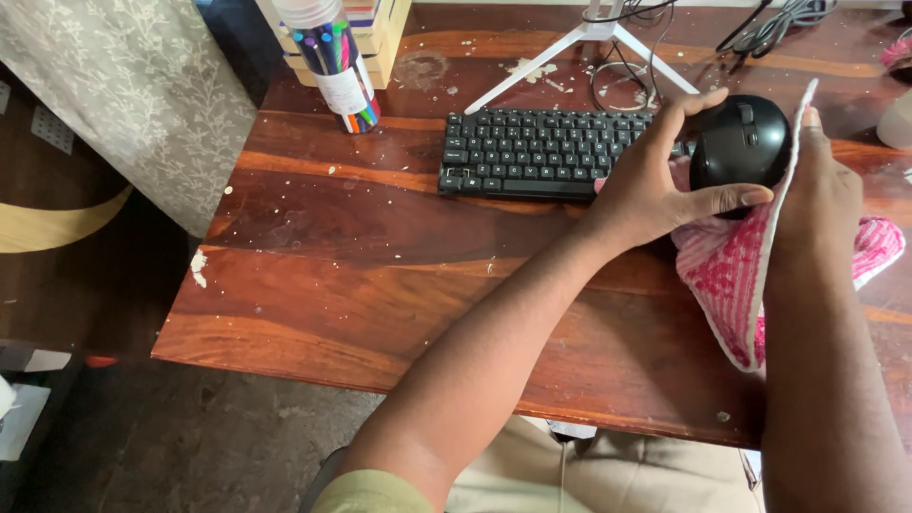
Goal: The person wipes a computer keyboard, monitor, a small potted plant, a mouse, and a notebook with a pink and white cloth. The person moves the plant aside to clean the area underneath, then returns it. The person wipes each item individually and places them back on the desk.
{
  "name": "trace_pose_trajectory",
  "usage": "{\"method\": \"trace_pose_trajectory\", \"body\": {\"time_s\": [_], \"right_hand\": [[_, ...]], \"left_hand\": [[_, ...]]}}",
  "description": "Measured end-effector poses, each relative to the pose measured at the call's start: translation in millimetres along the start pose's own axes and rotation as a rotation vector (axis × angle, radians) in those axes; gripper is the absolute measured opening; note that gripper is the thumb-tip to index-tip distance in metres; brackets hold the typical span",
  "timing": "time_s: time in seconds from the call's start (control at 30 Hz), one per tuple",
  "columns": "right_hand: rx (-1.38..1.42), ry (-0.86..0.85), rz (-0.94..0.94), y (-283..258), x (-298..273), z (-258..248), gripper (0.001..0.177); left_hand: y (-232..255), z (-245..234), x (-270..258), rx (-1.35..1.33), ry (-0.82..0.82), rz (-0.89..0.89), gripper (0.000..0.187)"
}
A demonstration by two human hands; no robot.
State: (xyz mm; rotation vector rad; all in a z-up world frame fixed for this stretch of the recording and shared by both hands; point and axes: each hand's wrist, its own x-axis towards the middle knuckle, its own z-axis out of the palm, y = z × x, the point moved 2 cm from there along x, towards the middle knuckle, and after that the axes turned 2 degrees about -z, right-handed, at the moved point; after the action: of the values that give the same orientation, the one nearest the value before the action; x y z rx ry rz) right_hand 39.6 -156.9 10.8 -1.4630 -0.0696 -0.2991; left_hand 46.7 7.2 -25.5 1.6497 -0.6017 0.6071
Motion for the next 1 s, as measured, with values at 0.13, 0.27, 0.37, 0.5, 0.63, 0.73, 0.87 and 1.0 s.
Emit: {"method": "trace_pose_trajectory", "body": {"time_s": [0.13,0.27,0.37,0.5,0.63,0.73,0.87,1.0], "right_hand": [[0.388,-0.007,0.246,-7.1,-8.0,16.3,0.032],[-0.057,-0.089,0.001,5.0,-0.9,5.2,0.042],[-0.385,-0.045,-0.262,12.5,5.0,-4.2,0.050],[-0.577,0.105,-0.354,8.1,-4.9,-2.1,0.039],[-0.551,-0.027,-0.413,-4.0,-21.5,22.4,0.030],[-0.541,-0.163,-0.435,-7.3,-26.7,39.0,0.028],[-0.186,-0.294,-0.412,-3.3,-18.5,43.2,0.035],[-0.322,-0.182,-0.448,4.0,-14.5,31.2,0.034]], "left_hand": [[-9.6,-1.2,-0.6,-0.021,0.016,-0.021,0.100],[-14.9,8.0,-1.5,0.035,0.060,-0.043,0.099],[-14.5,12.8,-4.5,0.020,0.077,-0.027,0.099],[-12.2,17.2,-1.2,0.033,0.139,-0.049,0.093],[-13.9,10.1,2.1,-0.083,0.190,-0.177,0.093],[-8.4,2.1,1.2,-0.186,0.145,-0.151,0.083],[9.7,9.3,1.7,-0.598,0.031,-0.241,0.081],[30.0,13.9,-5.4,-0.604,-0.151,-0.307,0.086]]}}
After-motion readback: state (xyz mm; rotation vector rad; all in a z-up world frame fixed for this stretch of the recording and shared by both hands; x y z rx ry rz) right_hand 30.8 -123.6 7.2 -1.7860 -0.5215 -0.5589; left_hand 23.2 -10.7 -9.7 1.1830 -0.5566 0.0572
